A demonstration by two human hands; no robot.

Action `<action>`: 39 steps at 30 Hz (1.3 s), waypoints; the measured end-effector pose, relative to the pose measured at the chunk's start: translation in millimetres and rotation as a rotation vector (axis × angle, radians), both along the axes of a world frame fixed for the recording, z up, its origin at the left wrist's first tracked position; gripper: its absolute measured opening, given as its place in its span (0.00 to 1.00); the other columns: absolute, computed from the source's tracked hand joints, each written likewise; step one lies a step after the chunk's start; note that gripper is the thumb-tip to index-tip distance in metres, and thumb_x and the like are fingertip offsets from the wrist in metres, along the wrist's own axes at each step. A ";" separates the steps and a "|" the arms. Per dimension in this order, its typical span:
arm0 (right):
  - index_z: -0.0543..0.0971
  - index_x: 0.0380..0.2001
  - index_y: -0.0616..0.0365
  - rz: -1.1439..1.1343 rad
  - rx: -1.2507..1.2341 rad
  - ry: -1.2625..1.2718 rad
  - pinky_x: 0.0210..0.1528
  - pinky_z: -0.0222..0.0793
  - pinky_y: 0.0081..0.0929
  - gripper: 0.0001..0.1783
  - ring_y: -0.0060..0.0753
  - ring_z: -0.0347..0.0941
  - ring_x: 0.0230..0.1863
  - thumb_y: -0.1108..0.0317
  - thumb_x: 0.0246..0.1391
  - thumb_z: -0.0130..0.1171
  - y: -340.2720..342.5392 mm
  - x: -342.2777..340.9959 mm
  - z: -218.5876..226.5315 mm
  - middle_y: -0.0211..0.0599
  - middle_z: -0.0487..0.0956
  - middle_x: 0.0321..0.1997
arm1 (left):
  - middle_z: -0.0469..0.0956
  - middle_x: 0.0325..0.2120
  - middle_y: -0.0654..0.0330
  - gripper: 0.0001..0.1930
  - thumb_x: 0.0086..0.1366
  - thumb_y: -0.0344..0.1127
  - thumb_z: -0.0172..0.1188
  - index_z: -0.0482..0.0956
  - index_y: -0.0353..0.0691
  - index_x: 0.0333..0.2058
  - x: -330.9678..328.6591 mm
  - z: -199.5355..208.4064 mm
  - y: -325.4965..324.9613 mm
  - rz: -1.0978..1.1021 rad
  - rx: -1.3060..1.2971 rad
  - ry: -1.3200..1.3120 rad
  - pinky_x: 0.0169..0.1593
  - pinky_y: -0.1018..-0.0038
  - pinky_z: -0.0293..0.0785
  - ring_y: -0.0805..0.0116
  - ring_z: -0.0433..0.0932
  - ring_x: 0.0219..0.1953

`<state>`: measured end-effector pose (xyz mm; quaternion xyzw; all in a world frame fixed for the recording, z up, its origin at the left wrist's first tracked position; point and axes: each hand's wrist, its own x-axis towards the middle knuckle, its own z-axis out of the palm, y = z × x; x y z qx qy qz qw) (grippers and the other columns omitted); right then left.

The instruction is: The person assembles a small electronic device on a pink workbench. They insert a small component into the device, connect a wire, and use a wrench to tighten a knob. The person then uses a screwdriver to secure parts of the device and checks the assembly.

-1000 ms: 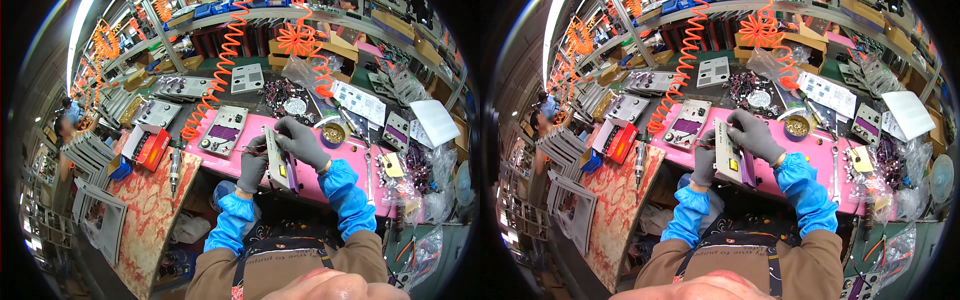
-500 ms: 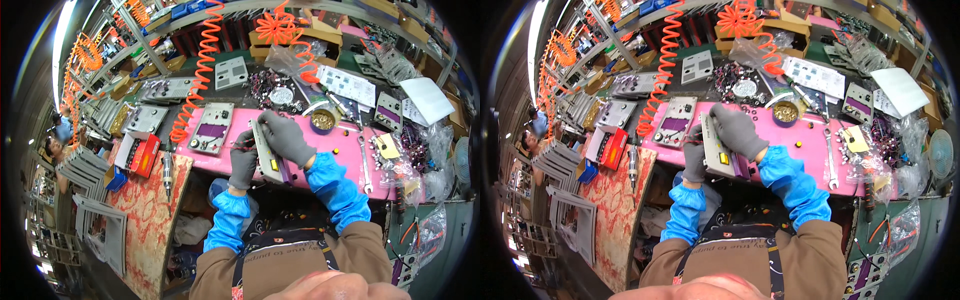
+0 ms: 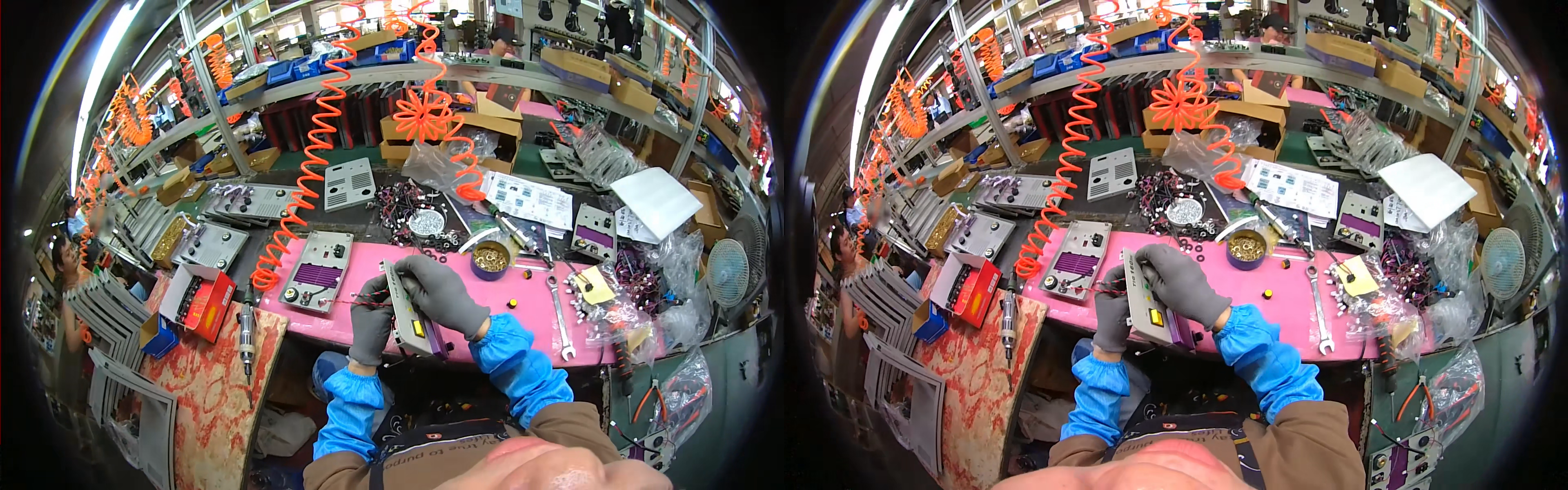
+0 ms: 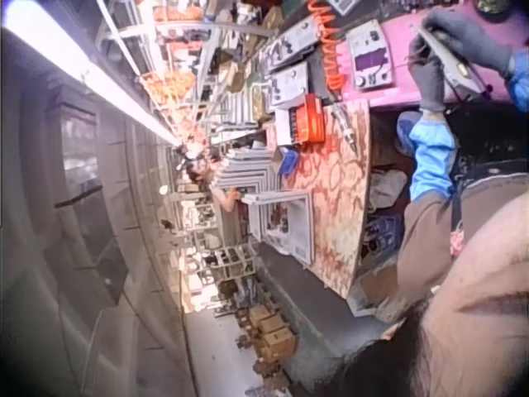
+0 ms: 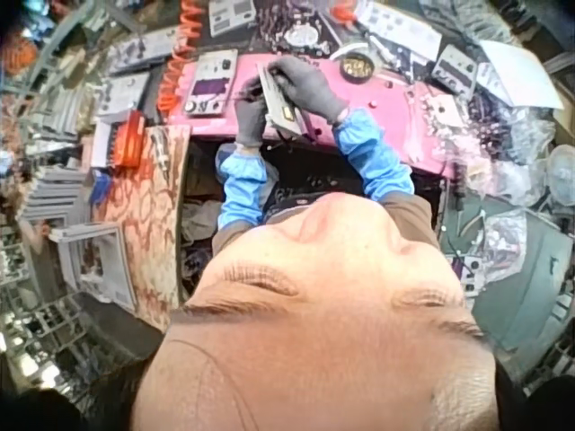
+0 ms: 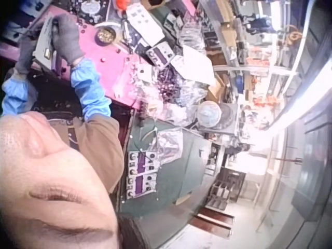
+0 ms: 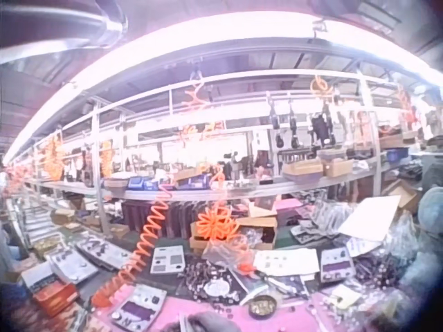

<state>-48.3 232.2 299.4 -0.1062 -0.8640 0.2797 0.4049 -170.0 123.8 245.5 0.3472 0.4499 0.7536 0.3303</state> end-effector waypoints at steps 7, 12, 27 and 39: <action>0.75 0.43 0.55 -0.169 -0.024 -0.205 0.40 0.73 0.42 0.09 0.51 0.77 0.40 0.67 0.60 0.55 -4.3 -6.5 10.4 0.45 0.78 0.38 | 0.80 0.44 0.56 0.19 0.61 0.17 0.57 0.74 0.34 0.52 -2.7 -5.8 5.1 -0.032 0.053 -0.097 0.46 0.74 0.79 0.70 0.79 0.43; 0.75 0.42 0.56 0.011 0.047 0.002 0.45 0.72 0.41 0.09 0.50 0.75 0.44 0.68 0.59 0.55 -1.7 4.9 -3.7 0.44 0.77 0.41 | 0.80 0.44 0.57 0.18 0.62 0.19 0.58 0.75 0.34 0.52 -0.9 -3.2 2.7 0.004 0.024 -0.033 0.45 0.75 0.79 0.71 0.79 0.43; 0.78 0.48 0.47 -0.364 0.055 -0.027 0.44 0.73 0.43 0.18 0.52 0.79 0.41 0.54 0.57 0.61 127.8 22.1 -31.2 0.51 0.81 0.40 | 0.80 0.46 0.56 0.20 0.61 0.24 0.63 0.73 0.32 0.52 2.5 2.8 11.3 0.032 -0.037 0.119 0.51 0.71 0.76 0.70 0.78 0.47; 0.78 0.54 0.48 -0.847 -0.031 -1.031 0.56 0.69 0.45 0.24 0.51 0.76 0.54 0.62 0.51 0.56 272.6 92.5 -85.8 0.50 0.81 0.50 | 0.79 0.46 0.57 0.18 0.63 0.19 0.58 0.73 0.34 0.52 1.3 5.2 -1.6 0.041 -0.069 0.056 0.49 0.73 0.78 0.71 0.79 0.46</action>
